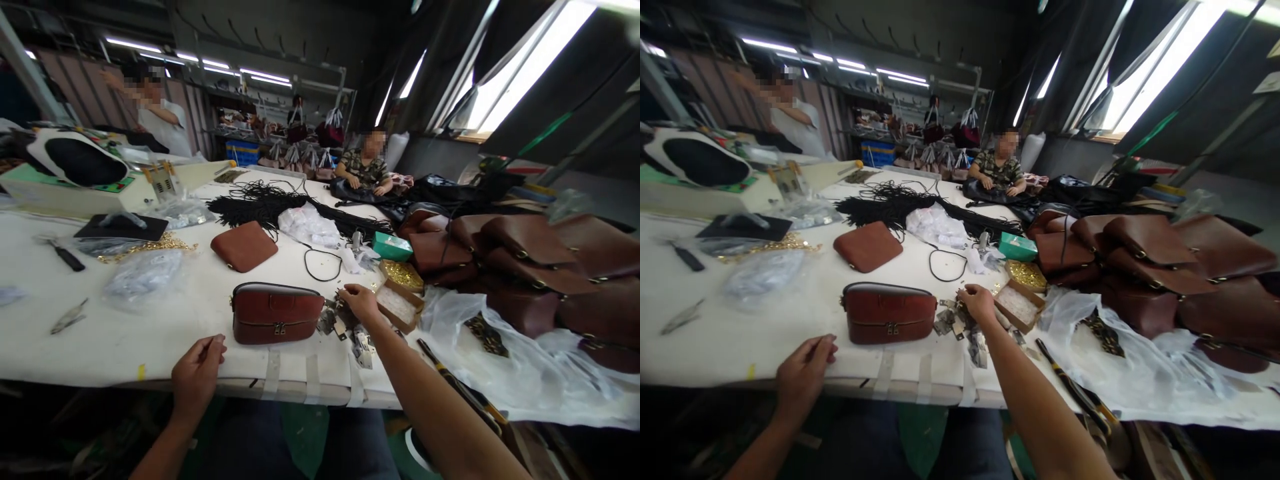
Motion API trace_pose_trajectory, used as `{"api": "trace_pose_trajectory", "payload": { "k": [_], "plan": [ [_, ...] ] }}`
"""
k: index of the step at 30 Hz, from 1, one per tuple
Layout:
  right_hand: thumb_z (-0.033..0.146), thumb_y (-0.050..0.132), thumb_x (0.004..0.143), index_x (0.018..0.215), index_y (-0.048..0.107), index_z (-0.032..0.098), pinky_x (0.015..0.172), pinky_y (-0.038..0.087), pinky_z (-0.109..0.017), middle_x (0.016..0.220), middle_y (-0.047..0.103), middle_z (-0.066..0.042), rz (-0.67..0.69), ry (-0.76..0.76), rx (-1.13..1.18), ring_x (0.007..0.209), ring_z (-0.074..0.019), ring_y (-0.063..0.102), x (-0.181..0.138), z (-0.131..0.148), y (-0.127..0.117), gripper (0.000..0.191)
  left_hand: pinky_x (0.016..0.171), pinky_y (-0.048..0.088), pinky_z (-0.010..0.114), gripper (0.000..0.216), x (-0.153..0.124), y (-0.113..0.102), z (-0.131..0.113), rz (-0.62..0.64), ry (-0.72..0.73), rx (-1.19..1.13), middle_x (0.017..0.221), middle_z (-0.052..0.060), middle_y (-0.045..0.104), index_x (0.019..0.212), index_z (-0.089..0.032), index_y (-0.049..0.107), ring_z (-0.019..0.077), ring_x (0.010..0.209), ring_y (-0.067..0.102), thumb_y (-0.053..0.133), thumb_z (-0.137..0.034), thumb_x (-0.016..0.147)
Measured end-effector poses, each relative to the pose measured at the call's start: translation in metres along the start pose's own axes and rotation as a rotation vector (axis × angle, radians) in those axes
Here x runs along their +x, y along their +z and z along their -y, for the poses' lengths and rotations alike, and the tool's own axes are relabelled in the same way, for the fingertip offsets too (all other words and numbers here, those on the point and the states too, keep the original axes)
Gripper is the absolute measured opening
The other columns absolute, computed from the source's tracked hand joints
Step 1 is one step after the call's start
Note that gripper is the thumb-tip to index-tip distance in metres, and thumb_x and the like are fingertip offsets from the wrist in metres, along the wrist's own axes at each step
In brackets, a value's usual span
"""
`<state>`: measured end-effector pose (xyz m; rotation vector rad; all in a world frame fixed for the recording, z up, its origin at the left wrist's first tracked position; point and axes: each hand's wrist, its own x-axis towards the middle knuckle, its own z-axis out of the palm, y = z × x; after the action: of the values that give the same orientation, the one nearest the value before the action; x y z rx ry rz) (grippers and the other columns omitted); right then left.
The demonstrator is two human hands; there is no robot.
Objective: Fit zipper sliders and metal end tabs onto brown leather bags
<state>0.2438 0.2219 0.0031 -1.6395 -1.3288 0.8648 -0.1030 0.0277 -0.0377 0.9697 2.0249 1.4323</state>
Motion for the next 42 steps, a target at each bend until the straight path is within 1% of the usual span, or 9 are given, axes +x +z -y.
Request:
{"api": "trace_pose_trajectory", "payload": {
  "k": [5, 9, 13, 18, 25, 29, 33, 38, 42],
  "plan": [
    [0.049, 0.082, 0.07, 0.101, 0.074, 0.017, 0.067, 0.059, -0.033, 0.099, 0.076, -0.009, -0.005, 0.025, 0.275, 0.08, -0.0209, 0.07, -0.037, -0.003, -0.022, 0.046, 0.063, 0.054, 0.027, 0.042, -0.063, 0.012, 0.001, 0.216, 0.098, -0.042, 0.07, 0.003, 0.072, 0.089, -0.018, 0.077, 0.0197, 0.067, 0.067, 0.066, -0.059, 0.086],
    [0.054, 0.085, 0.073, 0.105, 0.073, 0.02, 0.073, 0.06, -0.033, 0.107, 0.075, -0.006, 0.084, 0.018, 0.526, 0.085, -0.0199, 0.071, -0.109, 0.005, -0.028, 0.048, 0.068, 0.055, 0.025, 0.034, -0.096, 0.043, -0.034, 0.518, 0.225, -0.226, 0.091, 0.005, 0.072, 0.108, -0.019, 0.074, 0.0168, 0.077, 0.066, 0.071, -0.047, 0.089],
    [0.041, 0.089, 0.078, 0.104, 0.076, 0.025, 0.075, 0.058, -0.034, 0.104, 0.075, -0.003, 0.179, 0.055, 0.853, 0.084, -0.0185, 0.071, -0.177, 0.014, -0.025, 0.034, 0.06, 0.056, 0.023, 0.05, -0.118, 0.067, -0.074, 0.709, 0.094, -0.428, 0.116, 0.011, 0.07, 0.125, -0.021, 0.067, 0.0165, 0.083, 0.067, 0.081, -0.045, 0.083],
    [0.035, 0.09, 0.078, 0.107, 0.077, 0.027, 0.089, 0.057, -0.035, 0.107, 0.075, -0.003, 0.202, -0.032, 0.822, 0.096, -0.0194, 0.068, -0.222, 0.015, -0.031, 0.032, 0.056, 0.057, 0.022, 0.051, -0.14, 0.07, -0.091, 0.806, -0.051, -0.474, 0.102, 0.008, 0.074, 0.122, -0.02, 0.067, 0.017, 0.078, 0.071, 0.082, -0.049, 0.083],
    [0.033, 0.091, 0.078, 0.115, 0.078, 0.031, 0.086, 0.06, -0.036, 0.121, 0.072, -0.005, 0.41, -0.181, 0.679, 0.1, -0.0213, 0.069, -0.238, 0.023, -0.039, 0.04, 0.06, 0.06, 0.022, 0.044, -0.148, 0.056, -0.092, 0.662, -0.027, -0.481, 0.098, 0.005, 0.075, 0.119, -0.02, 0.072, 0.0139, 0.073, 0.071, 0.082, -0.045, 0.084],
    [0.032, 0.084, 0.086, 0.106, 0.082, 0.029, 0.093, 0.058, -0.036, 0.12, 0.073, -0.005, 0.351, -0.291, 0.575, 0.106, -0.0218, 0.07, -0.235, 0.021, -0.041, 0.021, 0.058, 0.06, 0.022, 0.043, -0.149, 0.05, -0.096, 0.698, -0.062, -0.519, 0.089, 0.005, 0.075, 0.119, -0.019, 0.073, 0.0155, 0.074, 0.071, 0.082, -0.043, 0.085],
    [0.037, 0.082, 0.088, 0.095, 0.083, 0.027, 0.094, 0.058, -0.039, 0.11, 0.077, -0.006, 0.365, -0.251, 0.579, 0.104, -0.0231, 0.071, -0.23, 0.018, -0.046, 0.013, 0.051, 0.056, 0.021, 0.039, -0.151, 0.046, -0.102, 0.781, -0.175, -0.633, 0.087, 0.005, 0.073, 0.115, -0.017, 0.074, 0.0147, 0.069, 0.069, 0.081, -0.042, 0.086],
    [0.042, 0.083, 0.086, 0.096, 0.082, 0.024, 0.08, 0.059, -0.037, 0.091, 0.077, -0.004, 0.394, -0.137, 0.668, 0.083, -0.0206, 0.071, -0.226, 0.02, -0.052, 0.02, 0.045, 0.053, 0.021, 0.039, -0.151, 0.047, -0.108, 0.93, -0.331, -0.713, 0.093, 0.008, 0.073, 0.118, -0.018, 0.073, 0.0155, 0.067, 0.068, 0.075, -0.046, 0.09],
    [0.047, 0.085, 0.082, 0.092, 0.08, 0.022, 0.068, 0.056, -0.032, 0.078, 0.075, -0.002, 0.362, -0.056, 0.703, 0.07, -0.0174, 0.067, -0.223, 0.023, -0.054, 0.027, 0.053, 0.056, 0.023, 0.044, -0.148, 0.052, -0.104, 0.89, -0.197, -0.556, 0.104, 0.013, 0.076, 0.116, -0.016, 0.074, 0.0186, 0.078, 0.072, 0.067, -0.053, 0.095]
  ]
}}
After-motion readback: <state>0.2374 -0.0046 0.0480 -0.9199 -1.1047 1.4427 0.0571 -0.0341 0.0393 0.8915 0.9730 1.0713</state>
